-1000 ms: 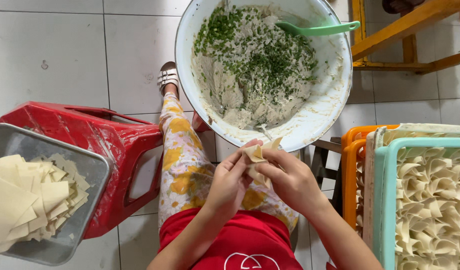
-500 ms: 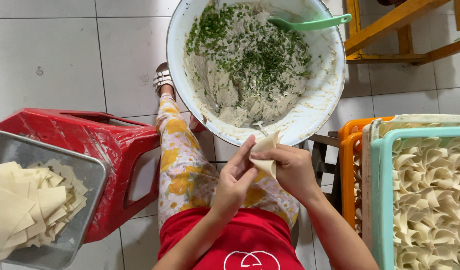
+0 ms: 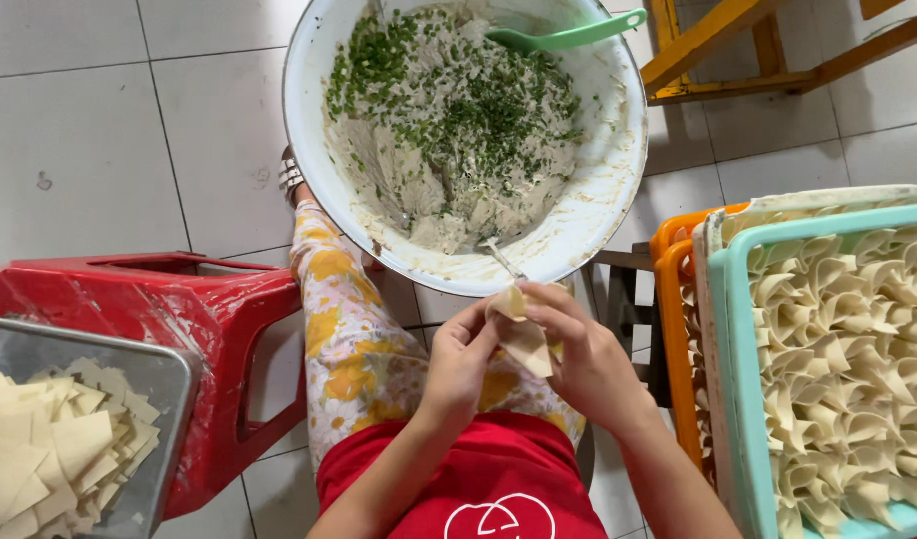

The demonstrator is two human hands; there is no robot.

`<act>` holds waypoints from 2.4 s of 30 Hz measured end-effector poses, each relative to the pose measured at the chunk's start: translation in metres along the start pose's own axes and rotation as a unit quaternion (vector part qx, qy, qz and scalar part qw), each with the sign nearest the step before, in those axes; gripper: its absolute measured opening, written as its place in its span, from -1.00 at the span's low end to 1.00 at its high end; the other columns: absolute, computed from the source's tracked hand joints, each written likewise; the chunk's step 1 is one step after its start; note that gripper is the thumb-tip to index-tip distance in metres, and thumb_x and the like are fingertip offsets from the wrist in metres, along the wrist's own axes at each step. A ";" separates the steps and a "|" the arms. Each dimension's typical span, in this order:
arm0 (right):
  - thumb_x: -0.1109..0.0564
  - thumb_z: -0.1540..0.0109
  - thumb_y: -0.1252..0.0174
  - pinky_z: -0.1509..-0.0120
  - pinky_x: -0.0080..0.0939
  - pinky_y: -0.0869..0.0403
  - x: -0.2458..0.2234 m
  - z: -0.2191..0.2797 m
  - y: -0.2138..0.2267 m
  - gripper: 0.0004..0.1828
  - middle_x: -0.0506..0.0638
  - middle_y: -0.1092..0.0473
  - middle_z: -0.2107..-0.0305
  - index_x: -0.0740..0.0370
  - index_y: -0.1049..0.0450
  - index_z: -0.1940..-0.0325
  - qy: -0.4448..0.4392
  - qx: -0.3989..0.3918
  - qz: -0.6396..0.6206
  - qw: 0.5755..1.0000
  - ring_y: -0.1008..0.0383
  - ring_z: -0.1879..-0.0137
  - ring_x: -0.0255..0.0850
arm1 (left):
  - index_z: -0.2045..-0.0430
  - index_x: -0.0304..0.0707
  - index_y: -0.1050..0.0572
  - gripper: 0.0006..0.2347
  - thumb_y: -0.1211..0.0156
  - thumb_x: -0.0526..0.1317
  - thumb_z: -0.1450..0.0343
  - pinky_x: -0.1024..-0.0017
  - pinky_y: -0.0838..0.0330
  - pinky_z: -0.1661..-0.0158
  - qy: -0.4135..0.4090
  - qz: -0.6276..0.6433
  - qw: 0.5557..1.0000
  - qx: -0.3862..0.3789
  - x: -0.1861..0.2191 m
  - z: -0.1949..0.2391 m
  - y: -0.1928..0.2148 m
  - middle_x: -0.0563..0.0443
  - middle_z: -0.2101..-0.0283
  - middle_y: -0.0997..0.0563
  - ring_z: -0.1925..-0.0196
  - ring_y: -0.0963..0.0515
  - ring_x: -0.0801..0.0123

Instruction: The person prepares dumplings by spooning a meat and herb mixture onto square dough wrappers, folding them into shapes, and placing them into a plastic tray.

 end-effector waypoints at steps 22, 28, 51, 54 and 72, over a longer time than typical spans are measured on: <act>0.20 -0.25 -0.27 0.14 -0.29 -0.52 -0.028 0.143 0.150 -0.92 -0.02 -0.58 0.31 0.15 -0.64 0.18 -0.247 0.188 0.020 0.950 -0.61 0.21 -0.21 | -0.33 -0.54 -0.23 -0.47 0.18 -0.09 -0.51 0.12 -0.19 -0.41 0.131 -0.006 0.971 -0.199 -0.009 0.031 -0.042 -0.41 -0.42 -0.34 -0.48 -0.32 -0.04; 0.09 -0.33 -0.55 0.29 -0.11 -0.31 0.042 0.312 0.296 -0.76 0.12 -0.50 0.32 0.21 -0.70 0.00 -0.535 0.243 0.376 0.717 -0.41 0.27 -0.15 | -0.35 -0.41 -0.20 -0.43 0.29 0.02 -0.49 0.06 -0.11 -0.46 0.113 0.020 0.991 -0.062 0.027 0.007 -0.006 -0.41 -0.42 -0.31 -0.48 -0.29 -0.10; 0.32 -0.09 0.01 0.04 0.11 -0.46 0.288 0.421 0.341 -0.52 0.11 -0.57 0.31 -0.12 -0.68 0.15 -0.688 0.020 0.355 0.632 -0.47 0.10 0.25 | -0.49 -0.24 -0.13 -0.39 0.30 0.16 -0.58 -0.21 -0.13 -0.40 0.002 -0.065 0.997 -0.033 0.032 -0.044 0.129 -0.40 -0.41 -0.25 -0.44 -0.26 -0.37; 0.24 -0.15 -0.21 -0.05 -0.01 -0.49 0.281 0.420 0.351 -0.72 -0.04 -0.60 0.21 0.03 -0.70 0.12 -0.646 0.113 0.331 0.678 -0.56 0.08 0.02 | -0.46 -0.18 -0.18 -0.35 0.19 0.25 -0.54 -0.19 -0.17 -0.41 -0.008 -0.089 0.996 -0.011 0.038 -0.048 0.147 -0.37 -0.40 -0.29 -0.43 -0.30 -0.35; 0.39 -0.04 -0.24 -0.24 0.22 -0.39 0.200 0.332 0.301 -0.33 0.08 -0.39 -0.14 -0.03 -0.42 -0.21 -0.658 -0.137 0.298 0.678 -0.40 -0.23 0.13 | -0.46 0.00 -0.27 -0.36 0.09 0.32 -0.54 -0.23 -0.23 -0.43 -0.029 -0.090 0.996 0.001 0.052 -0.049 0.151 -0.18 -0.40 -0.38 -0.40 -0.38 -0.22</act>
Point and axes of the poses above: each hand's wrist, its own z-axis away from the middle knuckle, its own y-axis out of the back of the hand, x = y × z, the point moved 5 cm from there along -z, towards the middle knuckle
